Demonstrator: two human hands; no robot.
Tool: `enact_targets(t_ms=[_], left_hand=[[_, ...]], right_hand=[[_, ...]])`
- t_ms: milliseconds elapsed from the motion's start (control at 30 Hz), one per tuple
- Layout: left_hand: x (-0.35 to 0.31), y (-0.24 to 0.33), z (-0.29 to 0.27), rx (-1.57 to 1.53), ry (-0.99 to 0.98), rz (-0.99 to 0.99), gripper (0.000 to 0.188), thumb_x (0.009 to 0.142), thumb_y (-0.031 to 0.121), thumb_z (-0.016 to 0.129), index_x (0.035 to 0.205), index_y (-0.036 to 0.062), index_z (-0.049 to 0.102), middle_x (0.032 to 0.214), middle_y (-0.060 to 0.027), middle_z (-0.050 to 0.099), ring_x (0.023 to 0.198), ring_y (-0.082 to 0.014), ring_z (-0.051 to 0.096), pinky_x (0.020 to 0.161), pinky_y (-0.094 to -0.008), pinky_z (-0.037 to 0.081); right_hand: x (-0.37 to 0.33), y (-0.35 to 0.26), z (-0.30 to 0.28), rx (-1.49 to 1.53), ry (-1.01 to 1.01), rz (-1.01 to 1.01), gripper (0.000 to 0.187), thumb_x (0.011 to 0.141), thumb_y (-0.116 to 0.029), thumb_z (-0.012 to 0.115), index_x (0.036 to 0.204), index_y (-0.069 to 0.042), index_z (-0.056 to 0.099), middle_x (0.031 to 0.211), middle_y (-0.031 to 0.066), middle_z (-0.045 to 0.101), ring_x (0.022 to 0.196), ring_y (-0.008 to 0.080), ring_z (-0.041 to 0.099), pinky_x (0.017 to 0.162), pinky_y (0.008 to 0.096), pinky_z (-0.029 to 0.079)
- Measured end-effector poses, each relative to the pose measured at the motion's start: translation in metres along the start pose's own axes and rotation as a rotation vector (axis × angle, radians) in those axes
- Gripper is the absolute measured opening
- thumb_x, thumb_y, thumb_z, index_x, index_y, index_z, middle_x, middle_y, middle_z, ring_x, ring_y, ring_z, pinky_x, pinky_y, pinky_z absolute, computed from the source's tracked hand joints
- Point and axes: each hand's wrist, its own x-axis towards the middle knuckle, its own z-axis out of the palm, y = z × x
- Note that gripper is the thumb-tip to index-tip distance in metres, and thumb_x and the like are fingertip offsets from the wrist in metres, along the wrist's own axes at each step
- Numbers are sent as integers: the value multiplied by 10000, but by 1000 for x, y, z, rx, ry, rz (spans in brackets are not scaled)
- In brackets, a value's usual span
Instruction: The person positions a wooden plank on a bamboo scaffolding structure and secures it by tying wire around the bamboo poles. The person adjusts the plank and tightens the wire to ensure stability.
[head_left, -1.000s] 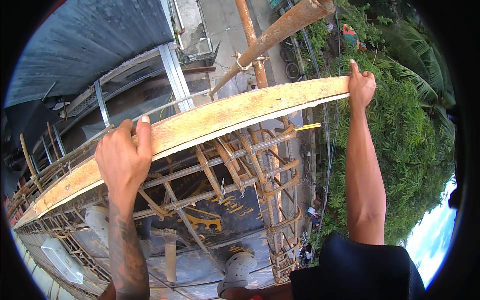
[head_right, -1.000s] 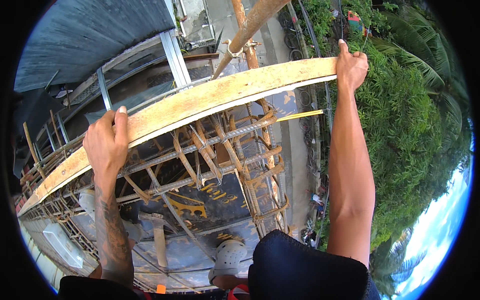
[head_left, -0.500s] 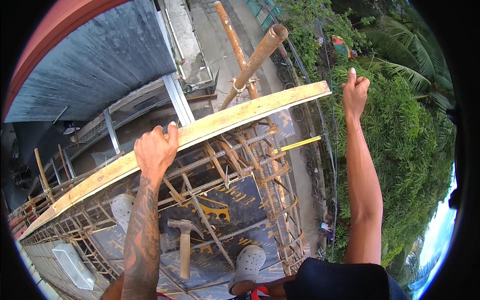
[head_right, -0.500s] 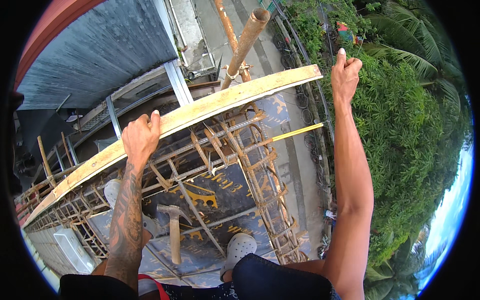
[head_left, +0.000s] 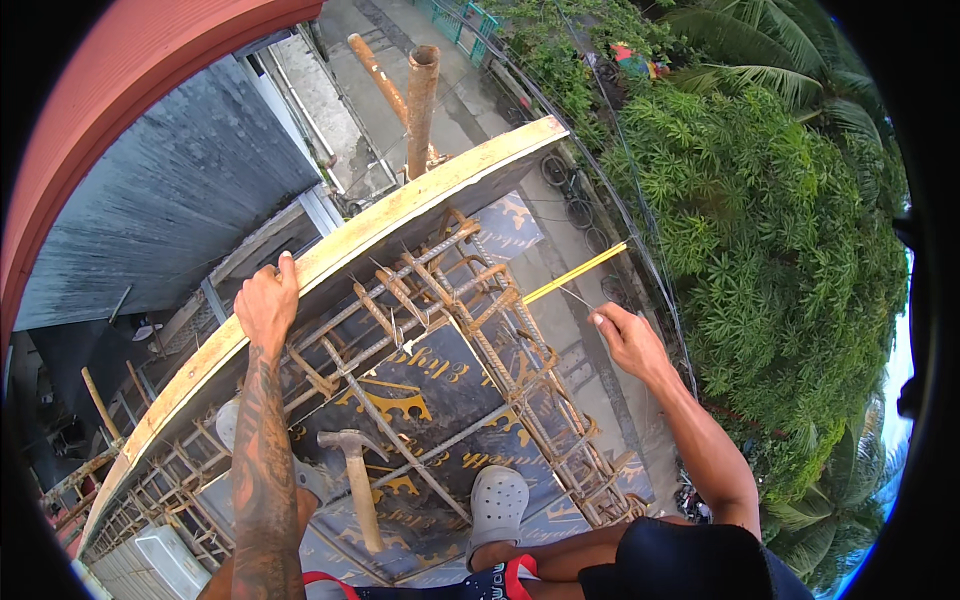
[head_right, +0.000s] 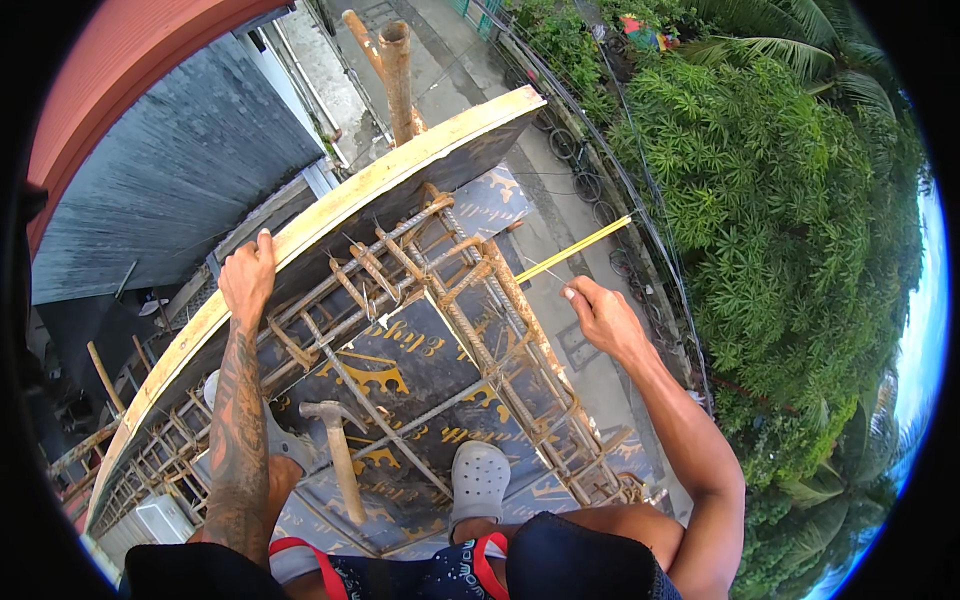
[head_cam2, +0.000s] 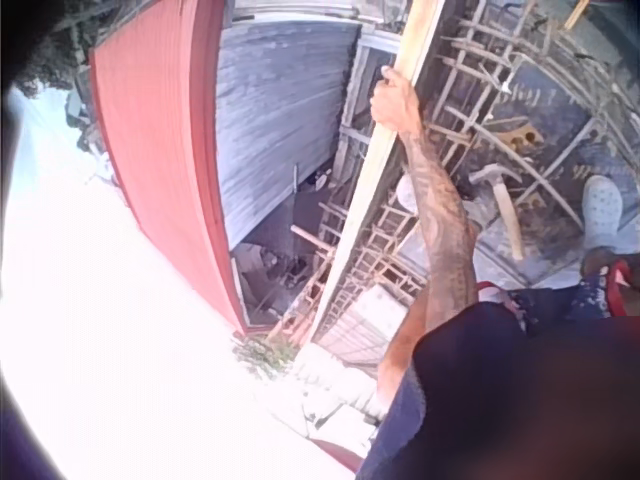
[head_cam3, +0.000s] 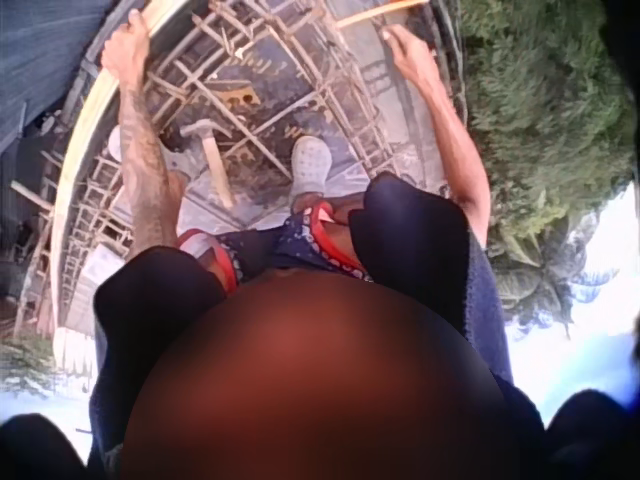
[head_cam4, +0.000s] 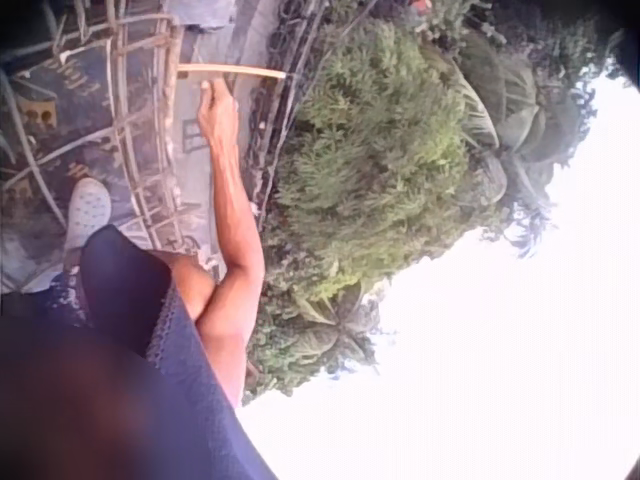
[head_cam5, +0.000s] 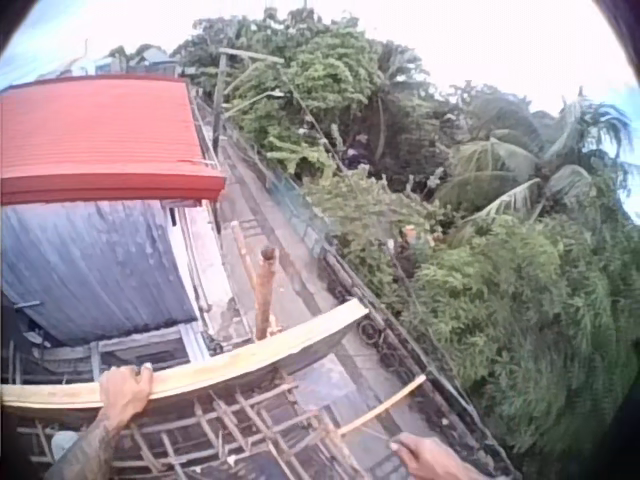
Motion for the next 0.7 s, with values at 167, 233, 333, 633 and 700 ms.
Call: enact_targets(t_ms=[167,233,333,633,700], left_hand=[[0,-1,0,-18,3,41,661,984,546,468,866,-30,770,869,-324,702,878,-500,696,857,-548,522],[-2,-1,0,-6,17,32,654,986,548,470,857,-16,774,868,-327,699,868,-494,697,847,-545,523],[-3,0,-1,-23,88,80,665,987,551,458,870,-22,777,908,-333,701,900,-495,697,887,-546,523],[0,-4,2,15,-45,34,692,966,584,459,943,-28,781,934,-333,710,939,-513,692,904,-556,521],[-2,-3,1,-5,21,47,690,974,574,449,945,-31,779,935,-331,709,935,-514,691,901,-553,522]], right_hand=[[4,10,-7,74,221,-21,247,1056,-251,546,1165,-41,614,785,172,660,753,347,670,708,462,490],[13,4,-5,145,327,27,233,1055,-237,542,1189,-48,546,763,189,643,746,352,677,700,467,488],[26,-6,-5,189,451,-117,214,1063,-233,526,1160,-43,538,754,186,639,732,345,675,681,459,482],[8,-21,-10,196,318,-191,190,1038,-208,574,1123,-57,653,615,77,500,576,174,467,574,381,384],[7,-19,-13,187,335,-145,202,1025,-200,579,1129,-54,671,661,100,598,585,198,534,586,400,412]])
